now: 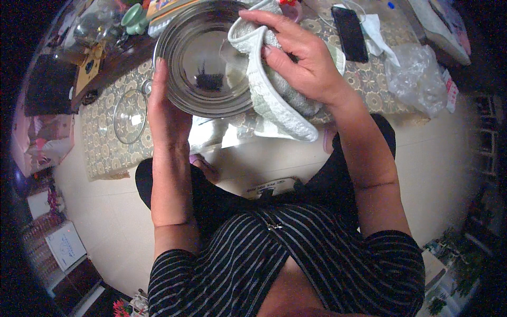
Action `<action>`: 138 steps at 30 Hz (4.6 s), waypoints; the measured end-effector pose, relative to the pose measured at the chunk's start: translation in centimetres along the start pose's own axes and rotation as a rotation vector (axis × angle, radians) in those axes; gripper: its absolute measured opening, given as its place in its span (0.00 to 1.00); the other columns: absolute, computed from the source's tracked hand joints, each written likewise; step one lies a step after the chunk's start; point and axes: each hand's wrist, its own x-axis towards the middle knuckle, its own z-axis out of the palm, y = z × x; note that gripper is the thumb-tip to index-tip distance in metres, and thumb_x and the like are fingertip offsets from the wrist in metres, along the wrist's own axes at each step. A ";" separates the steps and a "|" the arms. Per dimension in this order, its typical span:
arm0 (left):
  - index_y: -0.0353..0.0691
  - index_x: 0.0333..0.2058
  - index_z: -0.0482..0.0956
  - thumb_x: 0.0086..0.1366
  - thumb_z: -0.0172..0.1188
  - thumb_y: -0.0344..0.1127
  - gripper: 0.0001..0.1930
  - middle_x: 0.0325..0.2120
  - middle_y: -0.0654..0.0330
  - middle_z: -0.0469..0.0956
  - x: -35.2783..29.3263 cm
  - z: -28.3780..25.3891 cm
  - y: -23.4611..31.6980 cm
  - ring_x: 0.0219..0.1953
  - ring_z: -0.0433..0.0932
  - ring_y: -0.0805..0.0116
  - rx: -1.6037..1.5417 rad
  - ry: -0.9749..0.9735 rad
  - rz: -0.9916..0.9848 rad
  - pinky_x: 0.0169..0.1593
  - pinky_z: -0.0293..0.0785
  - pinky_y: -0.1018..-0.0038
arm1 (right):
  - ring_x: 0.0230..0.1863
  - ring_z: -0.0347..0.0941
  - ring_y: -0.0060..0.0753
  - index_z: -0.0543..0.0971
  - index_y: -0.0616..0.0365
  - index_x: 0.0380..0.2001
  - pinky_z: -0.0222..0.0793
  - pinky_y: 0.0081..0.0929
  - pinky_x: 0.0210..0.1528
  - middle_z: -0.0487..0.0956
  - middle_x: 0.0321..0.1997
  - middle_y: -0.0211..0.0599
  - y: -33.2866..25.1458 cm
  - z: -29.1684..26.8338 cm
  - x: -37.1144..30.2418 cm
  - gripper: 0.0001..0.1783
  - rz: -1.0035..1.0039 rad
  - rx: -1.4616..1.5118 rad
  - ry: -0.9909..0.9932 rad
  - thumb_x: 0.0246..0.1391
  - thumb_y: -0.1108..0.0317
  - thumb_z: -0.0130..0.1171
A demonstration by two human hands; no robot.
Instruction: The person wipes a small metal container with a cloth, cleaning the interior, exterior, and lid. The person rotates the container and uses different parts of the cloth to wipe various surfaces.
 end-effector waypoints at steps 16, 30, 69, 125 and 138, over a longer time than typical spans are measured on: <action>0.36 0.62 0.59 0.70 0.50 0.43 0.27 0.55 0.55 0.69 -1.4 0.1 -0.1 0.56 0.69 0.67 0.030 0.020 0.148 0.61 0.63 0.70 | 0.45 0.77 0.43 0.73 0.62 0.39 0.71 0.33 0.44 0.77 0.48 0.45 -0.4 2.2 0.1 0.13 0.147 -0.495 0.537 0.55 0.66 0.61; 0.38 0.65 0.61 0.66 0.55 0.46 0.32 0.60 0.52 0.67 -2.2 2.0 0.7 0.63 0.64 0.62 0.519 -0.195 0.057 0.66 0.55 0.67 | 0.39 0.77 0.53 0.75 0.53 0.42 0.73 0.44 0.37 0.78 0.38 0.43 1.9 -0.5 -0.6 0.14 0.038 -0.423 0.212 0.54 0.62 0.60; 0.39 0.64 0.52 0.43 0.66 0.28 0.47 0.47 0.58 0.67 -2.2 0.9 -0.9 0.50 0.69 0.65 0.529 -0.092 -0.052 0.57 0.66 0.69 | 0.44 0.76 0.31 0.76 0.64 0.45 0.69 0.29 0.47 0.80 0.40 0.44 0.1 0.7 -0.5 0.14 0.447 -0.033 0.520 0.55 0.73 0.55; 0.40 0.69 0.53 0.68 0.57 0.40 0.35 0.63 0.51 0.63 -1.7 2.2 -1.1 0.63 0.64 0.60 0.678 -0.084 0.204 0.65 0.61 0.65 | 0.45 0.74 0.45 0.75 0.62 0.41 0.67 0.47 0.47 0.77 0.40 0.41 -3.6 4.0 -1.7 0.15 0.252 -0.571 -0.368 0.49 0.69 0.59; 0.39 0.69 0.51 0.68 0.56 0.42 0.36 0.66 0.51 0.59 -2.2 2.6 -2.3 0.67 0.57 0.60 0.583 -0.206 0.141 0.69 0.51 0.66 | 0.47 0.75 0.47 0.74 0.57 0.48 0.71 0.44 0.50 0.74 0.50 0.45 -2.0 3.9 -1.0 0.22 0.229 -0.683 -0.008 0.47 0.68 0.63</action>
